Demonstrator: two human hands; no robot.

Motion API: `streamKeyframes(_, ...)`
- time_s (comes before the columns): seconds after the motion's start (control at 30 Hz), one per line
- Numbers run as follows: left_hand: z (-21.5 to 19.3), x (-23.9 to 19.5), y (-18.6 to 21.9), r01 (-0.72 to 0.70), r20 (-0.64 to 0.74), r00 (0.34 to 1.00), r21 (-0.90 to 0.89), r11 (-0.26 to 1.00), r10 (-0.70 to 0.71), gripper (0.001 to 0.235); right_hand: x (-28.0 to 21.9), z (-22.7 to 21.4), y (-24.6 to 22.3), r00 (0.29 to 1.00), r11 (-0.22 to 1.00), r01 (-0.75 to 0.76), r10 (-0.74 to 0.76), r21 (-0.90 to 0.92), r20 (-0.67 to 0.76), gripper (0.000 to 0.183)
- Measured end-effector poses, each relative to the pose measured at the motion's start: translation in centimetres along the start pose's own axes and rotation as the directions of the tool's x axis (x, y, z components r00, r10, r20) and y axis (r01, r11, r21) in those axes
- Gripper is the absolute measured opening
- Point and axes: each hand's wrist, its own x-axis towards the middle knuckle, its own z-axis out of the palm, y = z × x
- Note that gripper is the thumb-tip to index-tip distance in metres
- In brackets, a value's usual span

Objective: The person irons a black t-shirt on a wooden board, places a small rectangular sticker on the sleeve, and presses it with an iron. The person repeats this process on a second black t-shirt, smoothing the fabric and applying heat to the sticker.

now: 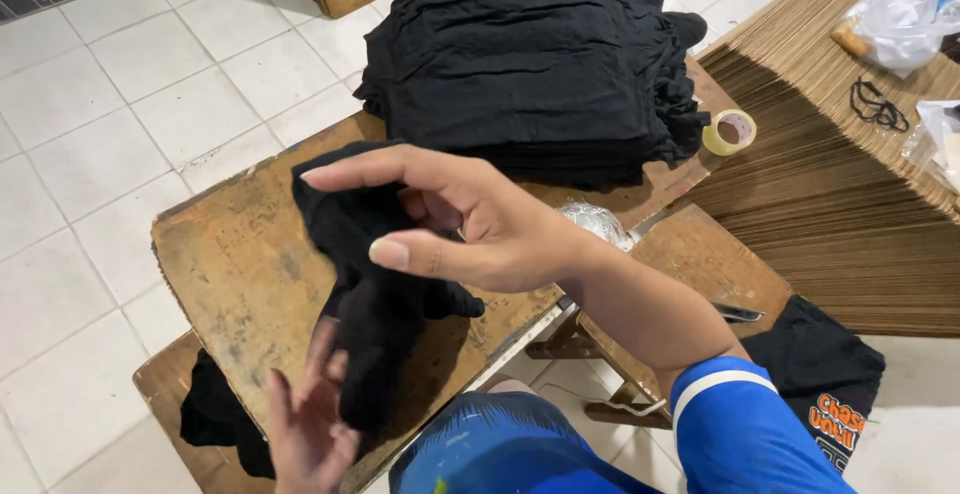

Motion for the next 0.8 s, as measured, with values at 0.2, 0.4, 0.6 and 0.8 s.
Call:
streamKeyframes(0.2, 2.4, 2.8, 2.5, -0.326, -0.275, 0.863, 0.336, 0.883, 0.423, 0.025, 0.3, -1.0, 0.0, 0.996, 0.999, -0.009, 0.006, -0.032, -0.094, 0.046)
streamKeyframes(0.4, 3.6, 5.9, 0.0, 0.139, -0.386, 0.92, 0.163, 0.977, -0.066, 0.069, 0.3, -0.7, 0.3, 1.0, 0.984, 0.012, -0.016, 0.176, 0.023, 0.042)
streamKeyframes(0.6, -2.3, 5.4, 3.0, -0.35, -0.239, 0.904, 0.062, 0.935, 0.354, 0.029, -0.2, -2.6, -0.6, 0.987, 0.997, -0.055, 0.046, -0.055, -0.157, 0.046)
streamKeyframes(0.8, 0.2, 6.0, 6.8, -0.463, -0.181, 0.852, 0.177, 0.868, 0.491, 0.038, 1.6, -4.0, 2.4, 0.962, 0.974, -0.137, 0.088, -0.179, -0.26, 0.043)
